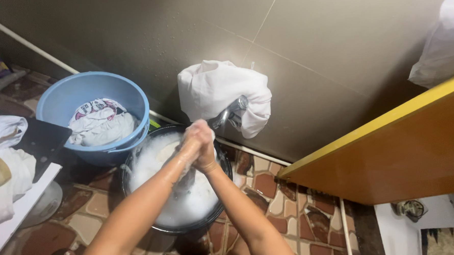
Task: The person scrubs clothes by hand in a bucket filled with soapy water, wrings out a white t-shirt and places it into a blue bucket, and continues by submerging and rinsing other white garments.
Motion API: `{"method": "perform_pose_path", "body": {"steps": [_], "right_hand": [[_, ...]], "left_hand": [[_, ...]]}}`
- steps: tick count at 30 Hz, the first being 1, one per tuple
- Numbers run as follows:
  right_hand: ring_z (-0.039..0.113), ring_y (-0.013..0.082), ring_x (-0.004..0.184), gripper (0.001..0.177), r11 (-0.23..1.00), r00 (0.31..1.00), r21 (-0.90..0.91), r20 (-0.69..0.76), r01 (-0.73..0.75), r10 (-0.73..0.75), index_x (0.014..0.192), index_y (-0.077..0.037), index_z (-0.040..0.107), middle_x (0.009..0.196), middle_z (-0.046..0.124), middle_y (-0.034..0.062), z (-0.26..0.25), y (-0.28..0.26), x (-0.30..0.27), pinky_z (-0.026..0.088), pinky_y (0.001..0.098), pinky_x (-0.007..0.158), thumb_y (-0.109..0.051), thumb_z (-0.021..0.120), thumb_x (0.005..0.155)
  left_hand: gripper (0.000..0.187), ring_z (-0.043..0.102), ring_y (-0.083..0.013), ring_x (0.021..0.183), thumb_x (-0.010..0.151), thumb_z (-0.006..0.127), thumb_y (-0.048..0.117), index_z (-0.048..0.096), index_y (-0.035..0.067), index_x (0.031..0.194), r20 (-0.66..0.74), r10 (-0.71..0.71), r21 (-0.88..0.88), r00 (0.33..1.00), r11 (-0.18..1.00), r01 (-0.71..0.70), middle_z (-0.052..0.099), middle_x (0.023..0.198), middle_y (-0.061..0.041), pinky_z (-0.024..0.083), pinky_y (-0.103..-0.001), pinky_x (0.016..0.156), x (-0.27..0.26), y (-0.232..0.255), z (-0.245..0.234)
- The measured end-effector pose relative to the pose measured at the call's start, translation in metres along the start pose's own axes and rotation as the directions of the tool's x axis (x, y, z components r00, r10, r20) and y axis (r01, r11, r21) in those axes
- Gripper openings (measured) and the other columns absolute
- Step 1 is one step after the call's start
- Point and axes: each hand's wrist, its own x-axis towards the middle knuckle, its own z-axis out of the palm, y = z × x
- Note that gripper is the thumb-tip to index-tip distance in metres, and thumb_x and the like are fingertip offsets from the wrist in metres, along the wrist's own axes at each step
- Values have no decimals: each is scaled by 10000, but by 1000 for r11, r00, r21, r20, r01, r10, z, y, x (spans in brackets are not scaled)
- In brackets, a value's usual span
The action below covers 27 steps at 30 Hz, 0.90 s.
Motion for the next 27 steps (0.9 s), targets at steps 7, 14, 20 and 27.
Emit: {"method": "perform_pose_path", "body": {"steps": [7,14,20,27], "right_hand": [[612,252,1210,459,738,697,61,-287,-672,657,1398,-110,467,1343,588,122,27,107,-103,514,389,1026,-240,667,1005],[720,315,966,237,678,694,-148,-149,-720,705,1127,-19,696,1019,755,134,12,104,-137,550,417,866,-134,695,919],[639,281,1116,514,603,653,-259,-202,-754,730,1253,-11,641,1181,697,156,-22,119,-137,469,376,965,-32,590,742],[610,148,993,251,655,545,313,-373,-688,751,1169,-31,642,1078,674,52,-32,115,-97,501,307,890,-58,499,965]], "left_hand": [[231,545,-169,591,973,591,262,696,60,929,24,10,-440,1000,898,2,609,748,-65,448,-354,520,-26,78,-14],[249,543,-93,416,968,563,296,706,93,966,-39,-94,-613,995,789,51,663,653,-33,350,-295,293,-69,179,-87],[279,695,-146,773,975,653,315,775,78,1059,-289,212,-387,934,866,-316,760,886,-19,550,-325,674,-41,114,-128],[333,707,-289,960,953,664,399,736,74,954,164,108,188,981,972,-139,770,1032,-172,543,-418,898,2,-38,-143]]}}
